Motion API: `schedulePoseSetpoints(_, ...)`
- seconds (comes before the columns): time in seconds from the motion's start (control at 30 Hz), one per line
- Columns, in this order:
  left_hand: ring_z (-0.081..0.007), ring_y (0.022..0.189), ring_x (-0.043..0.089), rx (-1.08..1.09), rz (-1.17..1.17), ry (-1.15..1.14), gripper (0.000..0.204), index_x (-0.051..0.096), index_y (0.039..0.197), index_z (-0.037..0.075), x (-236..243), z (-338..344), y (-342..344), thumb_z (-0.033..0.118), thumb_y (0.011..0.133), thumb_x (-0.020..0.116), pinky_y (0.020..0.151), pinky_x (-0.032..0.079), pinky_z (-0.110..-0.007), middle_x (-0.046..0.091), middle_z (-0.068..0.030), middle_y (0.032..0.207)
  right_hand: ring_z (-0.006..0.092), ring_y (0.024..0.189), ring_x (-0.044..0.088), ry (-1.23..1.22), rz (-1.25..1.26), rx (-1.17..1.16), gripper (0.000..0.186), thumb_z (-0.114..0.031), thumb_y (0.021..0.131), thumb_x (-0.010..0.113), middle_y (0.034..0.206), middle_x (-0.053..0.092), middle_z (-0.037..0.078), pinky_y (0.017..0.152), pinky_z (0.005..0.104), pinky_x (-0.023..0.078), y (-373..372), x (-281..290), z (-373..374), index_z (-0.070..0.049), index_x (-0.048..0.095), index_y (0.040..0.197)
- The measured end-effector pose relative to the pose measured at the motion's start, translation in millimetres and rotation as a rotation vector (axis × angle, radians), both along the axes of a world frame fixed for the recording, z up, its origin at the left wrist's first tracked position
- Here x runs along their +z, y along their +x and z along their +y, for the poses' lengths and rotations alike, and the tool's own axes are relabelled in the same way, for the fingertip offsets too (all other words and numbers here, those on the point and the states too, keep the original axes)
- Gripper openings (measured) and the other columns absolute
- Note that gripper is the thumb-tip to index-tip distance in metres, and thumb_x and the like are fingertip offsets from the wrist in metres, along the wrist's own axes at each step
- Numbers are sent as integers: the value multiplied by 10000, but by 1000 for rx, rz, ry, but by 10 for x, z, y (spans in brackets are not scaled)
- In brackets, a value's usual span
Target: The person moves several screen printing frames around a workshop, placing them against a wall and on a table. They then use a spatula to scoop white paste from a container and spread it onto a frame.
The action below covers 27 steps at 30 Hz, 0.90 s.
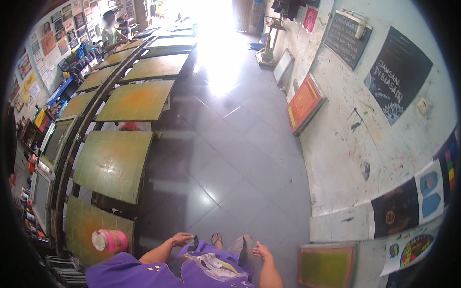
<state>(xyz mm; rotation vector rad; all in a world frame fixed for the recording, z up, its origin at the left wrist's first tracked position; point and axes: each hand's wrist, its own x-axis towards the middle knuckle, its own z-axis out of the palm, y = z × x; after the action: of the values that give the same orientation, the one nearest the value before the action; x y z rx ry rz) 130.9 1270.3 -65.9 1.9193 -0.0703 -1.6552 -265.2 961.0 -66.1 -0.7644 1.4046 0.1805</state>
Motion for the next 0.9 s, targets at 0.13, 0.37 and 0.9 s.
schedulePoseSetpoints(0.13, -205, 909, 679, 341, -153, -79, 490, 642, 1272, 132, 142, -1181, 793, 425, 884, 694, 706, 530, -360, 682, -66, 1160, 226, 971, 672, 66, 68, 101, 610, -513, 957, 574, 1122, 672, 142, 803, 376, 577, 144, -355, -673, -48, 526, 1349)
schedulePoseSetpoints(0.37, -165, 750, 687, 273, -234, 112, 400, 672, 1208, 122, -27, -2670, 1556, 376, 899, 684, 577, 516, -314, 708, -33, 947, 314, 953, 663, 167, 107, 368, 747, -609, 877, 630, 1184, 631, 198, 888, 443, 532, 194, -784, -1603, -29, 538, 1338)
schedulePoseSetpoints(0.9, -187, 710, 665, 684, -5, 283, 352, 651, 1217, 132, -336, -4553, 2300, 349, 940, 641, 612, 518, -358, 694, -42, 1019, 244, 756, 715, -234, 274, 487, 486, -441, 942, 610, 1015, 685, 143, 581, 352, 568, 3482, -410, -6457, -4, 610, 1156)
